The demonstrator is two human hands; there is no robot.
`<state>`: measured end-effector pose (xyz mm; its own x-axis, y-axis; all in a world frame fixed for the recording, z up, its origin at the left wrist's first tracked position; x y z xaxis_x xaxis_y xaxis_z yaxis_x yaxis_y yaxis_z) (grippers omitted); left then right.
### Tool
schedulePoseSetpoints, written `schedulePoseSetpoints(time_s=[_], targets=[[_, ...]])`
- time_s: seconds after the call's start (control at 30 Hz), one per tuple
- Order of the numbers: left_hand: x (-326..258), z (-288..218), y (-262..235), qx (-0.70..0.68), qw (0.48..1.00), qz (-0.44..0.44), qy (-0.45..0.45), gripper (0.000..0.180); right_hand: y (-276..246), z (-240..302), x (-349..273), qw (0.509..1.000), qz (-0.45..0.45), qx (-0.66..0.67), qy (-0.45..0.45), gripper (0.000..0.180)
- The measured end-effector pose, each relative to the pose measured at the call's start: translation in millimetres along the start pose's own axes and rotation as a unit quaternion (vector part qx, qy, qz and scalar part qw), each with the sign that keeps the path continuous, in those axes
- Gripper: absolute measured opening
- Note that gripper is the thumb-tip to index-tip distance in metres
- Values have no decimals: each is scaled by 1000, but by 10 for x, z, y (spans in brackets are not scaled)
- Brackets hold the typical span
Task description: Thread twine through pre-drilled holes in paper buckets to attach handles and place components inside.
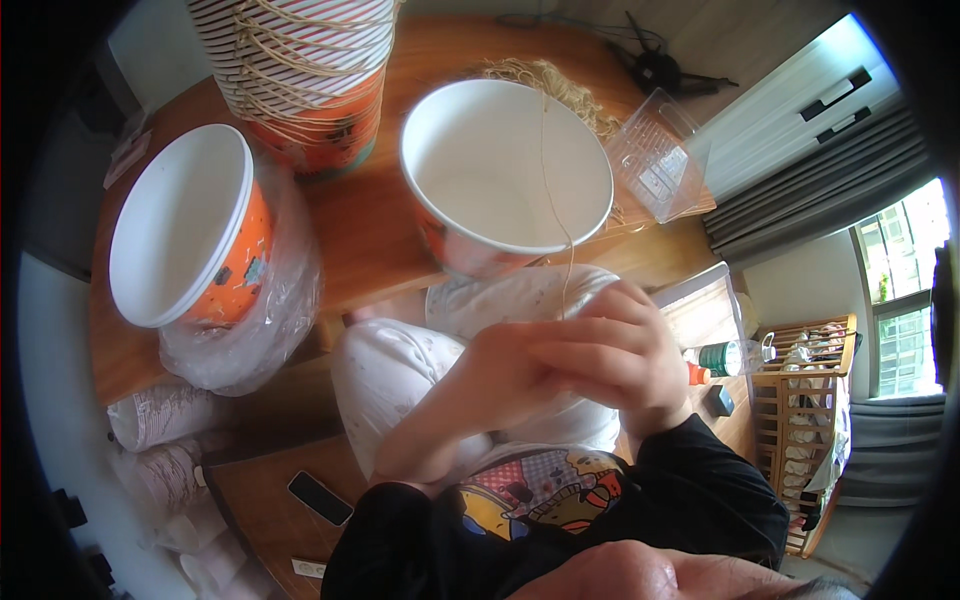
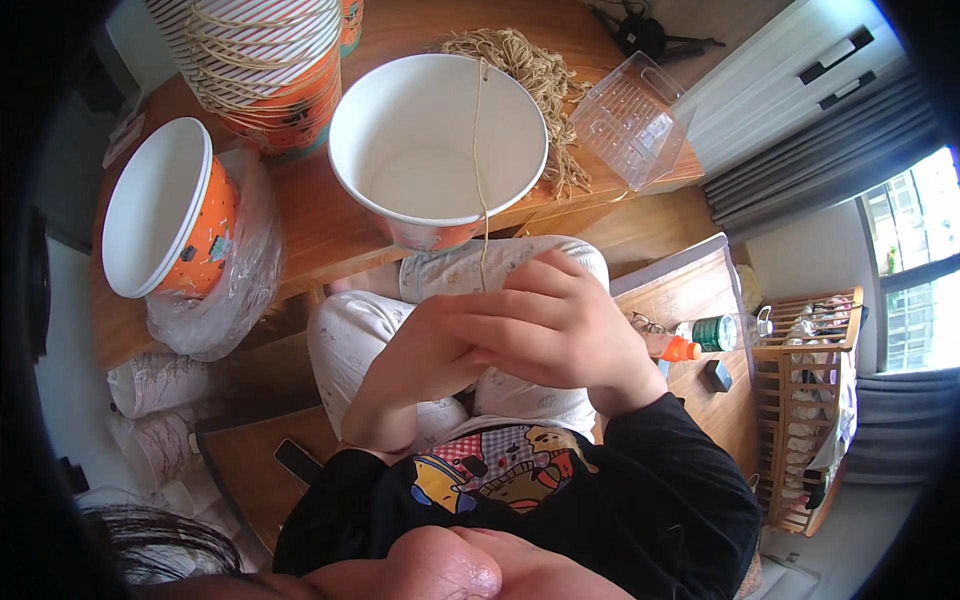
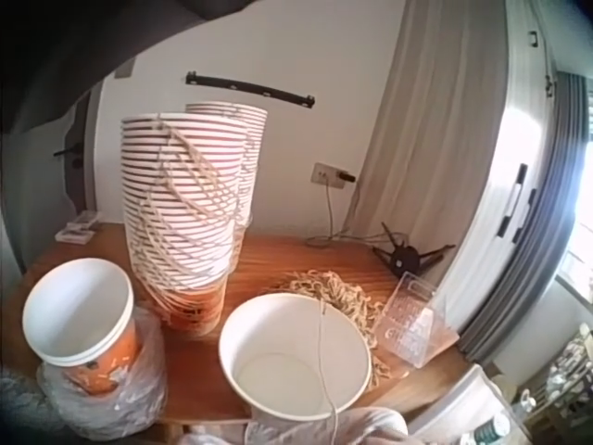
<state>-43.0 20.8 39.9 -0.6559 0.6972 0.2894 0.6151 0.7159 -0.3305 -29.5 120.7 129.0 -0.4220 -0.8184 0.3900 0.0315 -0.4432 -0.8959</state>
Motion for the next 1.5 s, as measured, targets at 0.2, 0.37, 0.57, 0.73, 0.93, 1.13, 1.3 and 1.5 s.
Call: schedulePoseSetpoints(time_s=[0.2, 0.37, 0.57, 0.73, 0.93, 1.13, 1.3, 1.5], targets=[[-78, -173, -132, 3, 999, -13, -33, 19, 9, -93, 4, 998, -17, -42, 43, 32], [-311, -65, -424, -169, 968, -184, -4, 21, -61, -150, -107, 994, -82, -4, 70, 29], [-310, -51, -526, -242, 931, -272, 11, 49, -4, -120, -51, 994, -98, 15, 38, 28], [-365, -72, -488, -236, 945, -226, -23, 46, -82, -111, -17, 983, -148, -44, 103, 29], [-265, -20, -197, -228, 969, -32, -86, 33, -106, -55, 26, 976, -174, -38, 128, 30], [-144, 66, -242, -410, 901, -141, 5, 31, -1, 44, 111, 995, -69, 39, 59, 32], [-143, 125, -302, -435, 885, -160, 47, 26, 127, -35, 51, 997, -35, 46, 56, 29], [-217, 183, -389, -434, 869, -216, 100, 30, 157, -111, 26, 997, -13, 37, 64, 26]])
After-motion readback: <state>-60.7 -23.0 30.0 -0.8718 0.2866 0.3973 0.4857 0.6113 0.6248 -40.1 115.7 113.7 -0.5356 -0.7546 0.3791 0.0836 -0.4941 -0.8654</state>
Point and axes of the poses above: each hand's wrist, its own x-axis towards the middle knuckle, its own y-axis out of the palm, z = x × y, the point moved 6 cm from there along x, towards the middle knuckle, and after that the axes turned 11 degrees about z, right-handed, at the moved point
